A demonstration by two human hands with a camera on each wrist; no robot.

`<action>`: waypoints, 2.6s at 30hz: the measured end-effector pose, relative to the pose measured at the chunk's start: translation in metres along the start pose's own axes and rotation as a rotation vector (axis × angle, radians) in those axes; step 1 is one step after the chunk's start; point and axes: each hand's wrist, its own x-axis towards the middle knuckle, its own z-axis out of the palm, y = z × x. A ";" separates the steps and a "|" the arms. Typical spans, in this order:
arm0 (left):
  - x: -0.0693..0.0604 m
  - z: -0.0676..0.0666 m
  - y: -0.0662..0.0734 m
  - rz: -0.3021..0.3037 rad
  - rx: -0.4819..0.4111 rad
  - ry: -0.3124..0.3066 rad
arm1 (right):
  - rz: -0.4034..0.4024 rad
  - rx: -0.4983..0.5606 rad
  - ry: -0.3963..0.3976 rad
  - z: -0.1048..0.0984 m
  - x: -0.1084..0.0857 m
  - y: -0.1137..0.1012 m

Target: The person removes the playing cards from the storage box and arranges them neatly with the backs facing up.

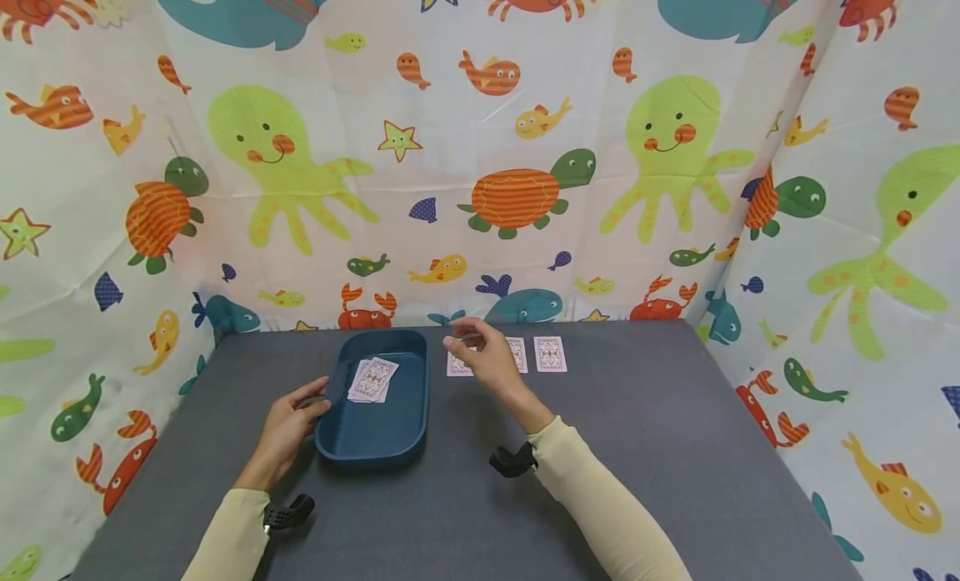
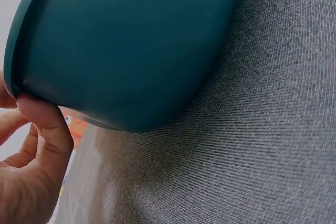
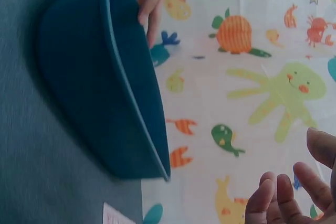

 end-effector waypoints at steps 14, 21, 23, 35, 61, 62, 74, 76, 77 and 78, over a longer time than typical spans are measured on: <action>0.000 0.001 0.001 -0.001 -0.002 0.002 | -0.003 0.097 -0.036 0.048 0.019 0.017; -0.002 0.002 0.002 -0.020 0.006 0.001 | 0.027 0.097 -0.037 0.069 0.026 0.010; -0.002 0.002 0.002 -0.025 0.005 0.001 | 0.045 0.099 -0.038 0.076 0.030 0.009; -0.002 0.002 0.000 -0.012 -0.002 0.000 | 0.125 0.116 0.034 0.116 0.053 0.009; 0.000 -0.001 0.000 -0.002 0.007 0.005 | 0.345 -0.112 0.136 0.168 0.088 0.065; 0.000 -0.001 0.000 -0.002 0.002 0.006 | 0.354 -0.116 0.134 0.168 0.088 0.066; 0.002 -0.001 0.000 -0.008 0.014 0.010 | 0.432 -0.191 0.062 0.168 0.084 0.079; 0.001 -0.001 0.001 -0.009 0.013 0.011 | 0.436 -0.211 0.057 0.168 0.084 0.079; 0.001 -0.001 0.001 -0.009 0.013 0.012 | 0.437 -0.218 0.056 0.168 0.084 0.079; 0.000 -0.001 0.001 -0.009 0.014 0.011 | 0.438 -0.225 0.054 0.168 0.084 0.079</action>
